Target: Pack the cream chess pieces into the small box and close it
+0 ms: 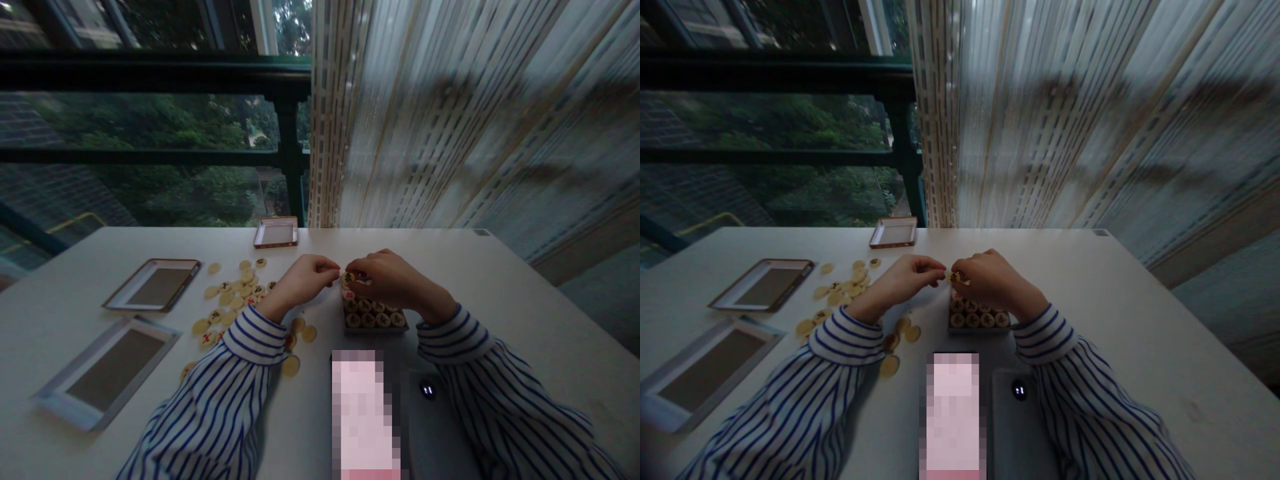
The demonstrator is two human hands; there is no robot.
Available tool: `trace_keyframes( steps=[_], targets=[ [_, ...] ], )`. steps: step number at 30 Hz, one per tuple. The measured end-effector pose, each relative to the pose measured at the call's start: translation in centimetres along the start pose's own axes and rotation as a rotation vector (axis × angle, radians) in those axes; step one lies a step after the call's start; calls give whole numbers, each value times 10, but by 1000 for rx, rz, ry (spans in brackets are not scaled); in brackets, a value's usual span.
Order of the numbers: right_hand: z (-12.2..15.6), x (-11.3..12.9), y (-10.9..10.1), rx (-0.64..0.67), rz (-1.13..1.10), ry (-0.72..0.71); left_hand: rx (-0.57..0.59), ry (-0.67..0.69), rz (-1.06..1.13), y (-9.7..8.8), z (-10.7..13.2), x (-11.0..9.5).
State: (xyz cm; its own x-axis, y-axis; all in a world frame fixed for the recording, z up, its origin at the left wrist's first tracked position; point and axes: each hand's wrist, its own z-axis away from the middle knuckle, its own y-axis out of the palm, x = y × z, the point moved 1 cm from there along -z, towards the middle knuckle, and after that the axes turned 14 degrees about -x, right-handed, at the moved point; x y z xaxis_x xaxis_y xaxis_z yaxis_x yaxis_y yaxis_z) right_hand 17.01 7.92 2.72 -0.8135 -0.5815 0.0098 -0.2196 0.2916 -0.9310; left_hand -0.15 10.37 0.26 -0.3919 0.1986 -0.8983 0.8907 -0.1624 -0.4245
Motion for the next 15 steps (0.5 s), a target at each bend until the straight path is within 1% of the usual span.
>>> trace_keyframes(
  steps=[8, 13, 15],
  targets=[
    [3, -4, 6, 43, 18, -17, 3, 27, -43, 0, -1, 4],
    [3, -6, 10, 128, 35, 0, 8, 61, -83, 1, -4, 9],
    [3, -7, 11, 137, 26, 0, 10, 65, -90, 1, -4, 11]
  ],
)
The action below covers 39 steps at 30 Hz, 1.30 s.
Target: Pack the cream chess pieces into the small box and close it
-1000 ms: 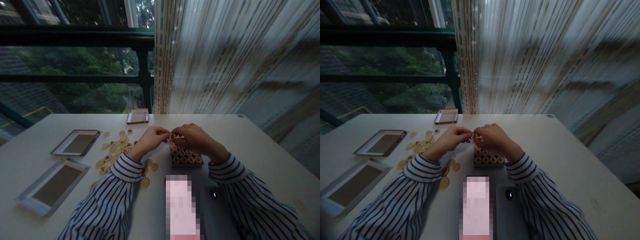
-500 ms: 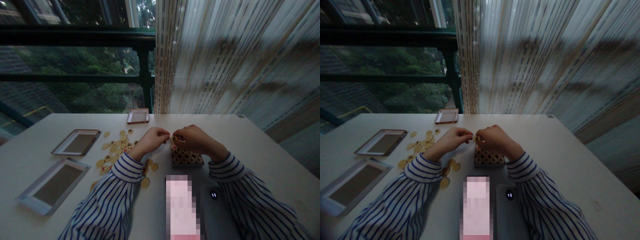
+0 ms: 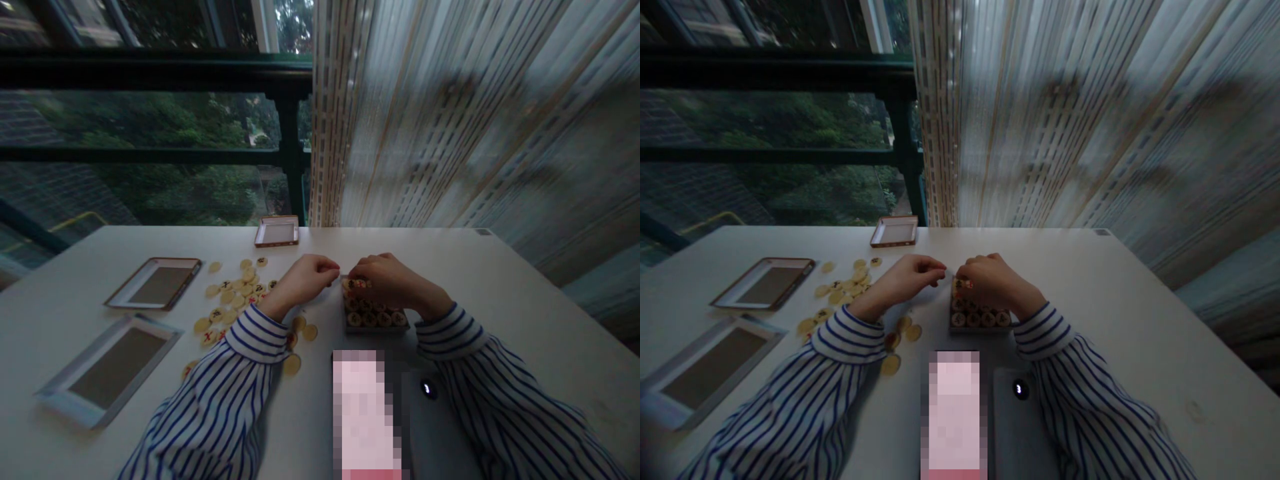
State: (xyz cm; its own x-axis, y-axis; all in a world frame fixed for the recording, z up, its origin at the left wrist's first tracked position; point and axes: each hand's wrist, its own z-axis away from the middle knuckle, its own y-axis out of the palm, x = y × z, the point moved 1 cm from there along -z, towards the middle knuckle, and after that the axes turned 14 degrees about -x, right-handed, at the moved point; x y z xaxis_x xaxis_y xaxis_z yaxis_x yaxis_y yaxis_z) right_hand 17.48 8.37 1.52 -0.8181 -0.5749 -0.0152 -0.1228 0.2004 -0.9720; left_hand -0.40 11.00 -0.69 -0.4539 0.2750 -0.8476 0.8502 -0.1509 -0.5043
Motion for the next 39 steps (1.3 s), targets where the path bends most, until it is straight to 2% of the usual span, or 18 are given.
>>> trace_keyframes(
  steps=[28, 39],
  targets=[
    [-1, -6, 12, 93, -7, -19, -4, -20, -12, -1, 1, -4],
    [1, -9, 12, 70, -37, -35, -1, -21, -10, -2, 1, -3]
  ],
)
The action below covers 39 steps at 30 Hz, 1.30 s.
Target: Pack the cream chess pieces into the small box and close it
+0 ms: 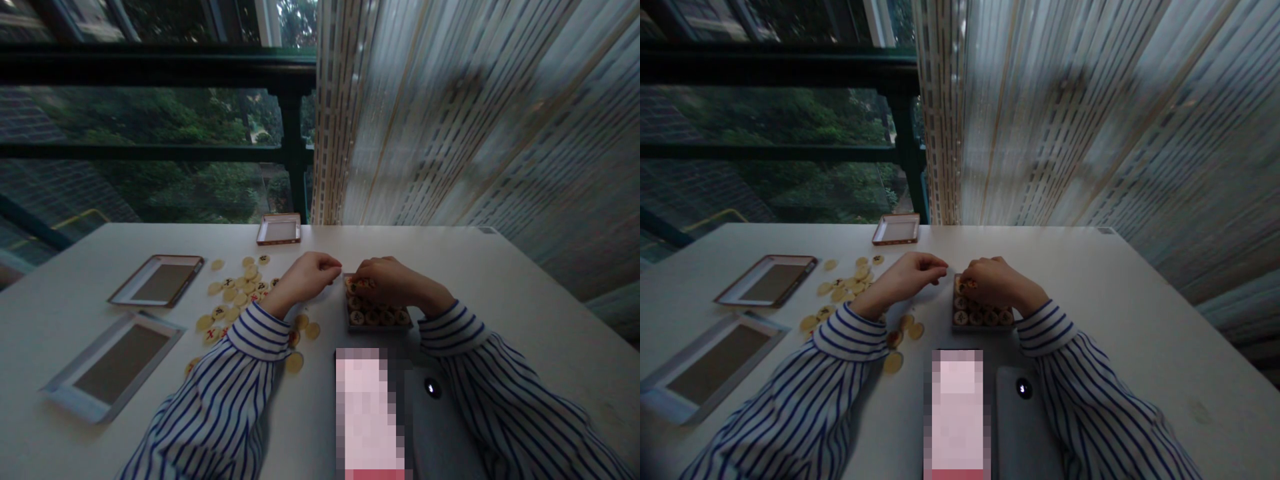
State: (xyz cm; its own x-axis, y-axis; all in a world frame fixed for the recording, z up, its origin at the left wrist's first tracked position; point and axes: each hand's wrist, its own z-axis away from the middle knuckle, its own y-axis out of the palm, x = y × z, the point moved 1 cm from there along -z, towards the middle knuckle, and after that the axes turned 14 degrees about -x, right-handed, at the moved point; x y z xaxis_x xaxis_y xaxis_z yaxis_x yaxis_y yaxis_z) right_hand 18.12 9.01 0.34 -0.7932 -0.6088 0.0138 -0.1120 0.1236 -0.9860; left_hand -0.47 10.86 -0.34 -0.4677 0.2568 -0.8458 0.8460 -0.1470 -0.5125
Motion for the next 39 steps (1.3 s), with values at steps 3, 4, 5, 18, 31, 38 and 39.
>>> trace_keyframes(
  steps=[3, 4, 5, 18, 31, 38, 39],
  targets=[
    [0, 1, -1, 11, 14, -2, 4, 10, -4, 0, 0, 0],
    [0, 1, -1, 15, 16, -6, 5, 13, -5, 0, 0, 0],
    [0, 2, -1, 19, 18, -8, 7, 15, -7, -1, 0, 0],
    [0, 4, -4, 31, 10, -9, 15, 45, -22, -1, 0, 2],
    [0, 4, -4, 29, 16, -9, 17, 29, -34, -2, 0, 1],
    [0, 5, -4, 21, 10, -9, 13, 23, -22, -2, 1, 0],
    [0, 5, -4, 18, 11, -8, 14, 18, -21, -2, 1, 0]
  ],
)
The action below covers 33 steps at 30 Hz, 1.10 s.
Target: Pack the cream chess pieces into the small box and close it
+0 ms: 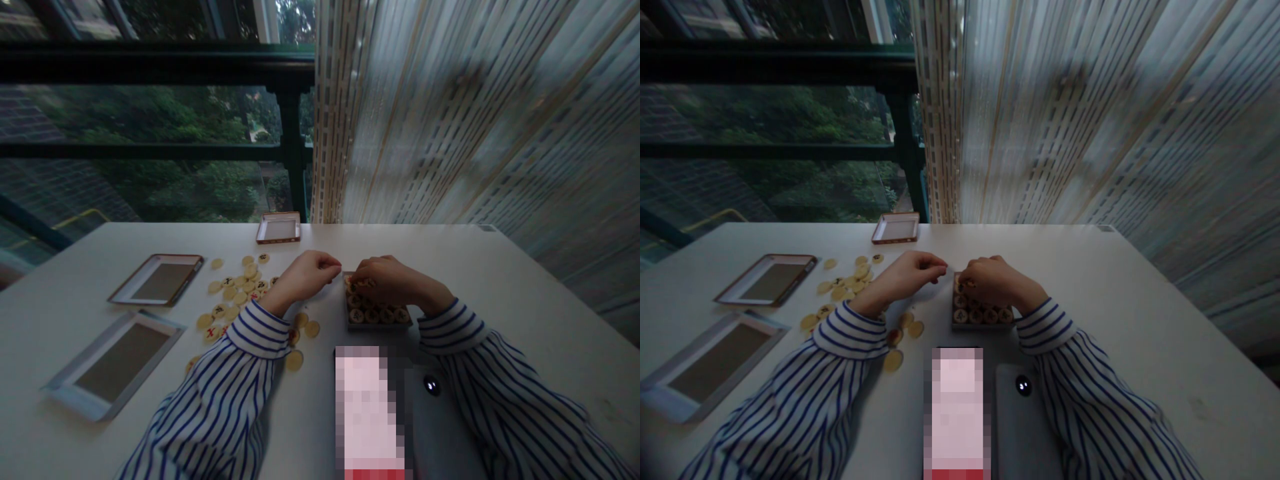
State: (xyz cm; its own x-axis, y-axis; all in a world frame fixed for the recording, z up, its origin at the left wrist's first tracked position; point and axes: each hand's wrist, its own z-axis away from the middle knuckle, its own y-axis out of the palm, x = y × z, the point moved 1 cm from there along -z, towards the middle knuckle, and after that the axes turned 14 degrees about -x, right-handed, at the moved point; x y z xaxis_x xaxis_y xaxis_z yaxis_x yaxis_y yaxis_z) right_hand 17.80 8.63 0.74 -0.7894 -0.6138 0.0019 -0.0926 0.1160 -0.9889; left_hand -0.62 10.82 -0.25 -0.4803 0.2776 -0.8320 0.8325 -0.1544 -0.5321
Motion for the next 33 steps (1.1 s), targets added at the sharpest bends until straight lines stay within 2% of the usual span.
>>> trace_keyframes(
  steps=[12, 17, 20, 23, 30, 33],
  targets=[
    [0, -1, 1, -1, 5, 14, 0, 22, -2, 0, -2, 2],
    [1, -7, -5, -29, -35, 31, -50, -7, -12, -3, 0, -4],
    [3, -9, -13, -98, -50, 53, -108, -31, -21, -9, 1, -9],
    [5, -7, -23, -184, -39, 93, -171, 1, -21, -17, 1, -14],
    [12, 17, -53, -435, -31, 131, -236, 66, 23, -32, 4, -26],
    [19, 27, -59, -555, -57, 150, -252, 102, 41, -37, 7, -33]
  ],
)
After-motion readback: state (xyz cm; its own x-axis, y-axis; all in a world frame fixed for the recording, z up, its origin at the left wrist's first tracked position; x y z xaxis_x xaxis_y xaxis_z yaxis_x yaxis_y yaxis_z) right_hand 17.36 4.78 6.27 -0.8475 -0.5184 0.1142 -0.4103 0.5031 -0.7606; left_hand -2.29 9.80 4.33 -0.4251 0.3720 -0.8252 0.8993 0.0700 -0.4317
